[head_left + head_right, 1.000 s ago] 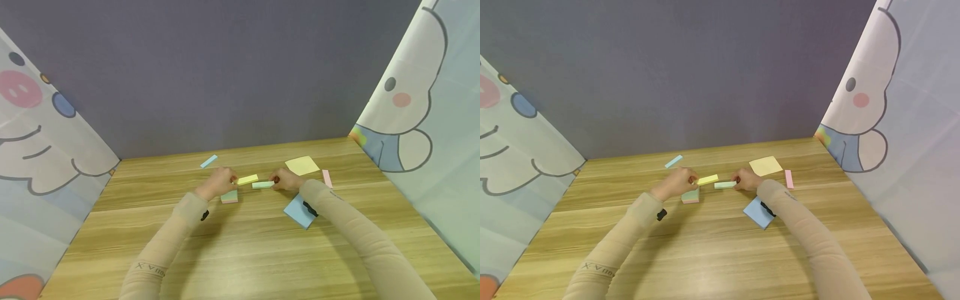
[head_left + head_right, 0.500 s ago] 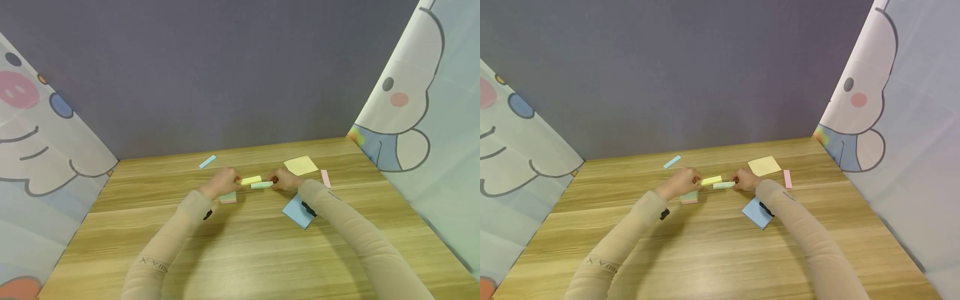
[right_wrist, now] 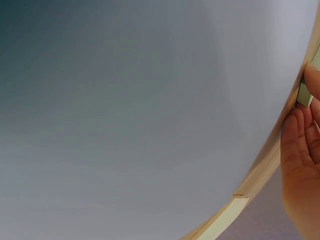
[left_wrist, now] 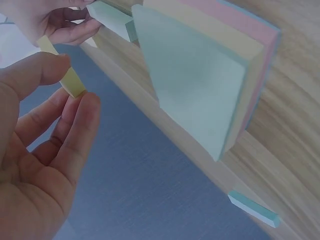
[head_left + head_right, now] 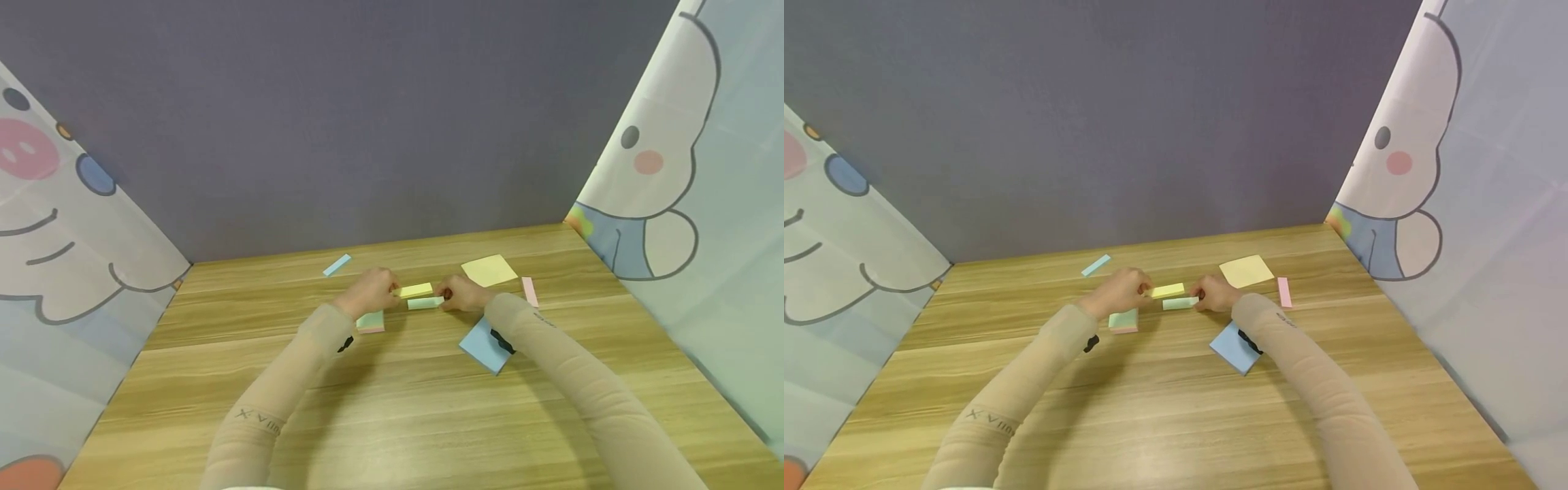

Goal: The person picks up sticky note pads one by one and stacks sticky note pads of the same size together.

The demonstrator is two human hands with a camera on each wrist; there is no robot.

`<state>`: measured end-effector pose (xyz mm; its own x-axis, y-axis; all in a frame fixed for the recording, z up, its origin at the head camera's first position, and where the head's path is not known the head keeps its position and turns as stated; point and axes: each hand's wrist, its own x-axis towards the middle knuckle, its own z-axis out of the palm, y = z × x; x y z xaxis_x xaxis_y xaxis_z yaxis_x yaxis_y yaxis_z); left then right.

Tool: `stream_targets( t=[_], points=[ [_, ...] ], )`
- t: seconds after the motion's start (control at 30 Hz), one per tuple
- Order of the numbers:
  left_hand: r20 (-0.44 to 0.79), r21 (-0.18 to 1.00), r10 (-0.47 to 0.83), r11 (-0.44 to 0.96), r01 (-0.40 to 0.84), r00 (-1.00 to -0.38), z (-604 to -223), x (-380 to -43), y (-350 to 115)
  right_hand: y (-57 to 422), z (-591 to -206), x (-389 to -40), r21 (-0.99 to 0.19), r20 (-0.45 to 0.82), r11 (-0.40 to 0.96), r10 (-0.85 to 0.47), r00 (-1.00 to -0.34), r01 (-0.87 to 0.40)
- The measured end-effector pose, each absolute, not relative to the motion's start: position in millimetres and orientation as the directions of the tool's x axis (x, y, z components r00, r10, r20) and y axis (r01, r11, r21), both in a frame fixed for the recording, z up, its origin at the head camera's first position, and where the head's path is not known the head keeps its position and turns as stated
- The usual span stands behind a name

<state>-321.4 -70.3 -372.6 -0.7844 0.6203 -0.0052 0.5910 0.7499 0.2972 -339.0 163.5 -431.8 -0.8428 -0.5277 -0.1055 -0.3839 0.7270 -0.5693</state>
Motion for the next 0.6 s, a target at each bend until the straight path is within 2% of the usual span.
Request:
stream_targets(
  t=[0.6],
  points=[
    [0.004, 0.281, 0.640, 0.737, 0.615, -0.768, -373.4, -328.3, -61.7, 163.3, -432.8, -340.7, -0.571, -0.076, 0.713, -0.539, -0.839, -0.407]
  ],
)
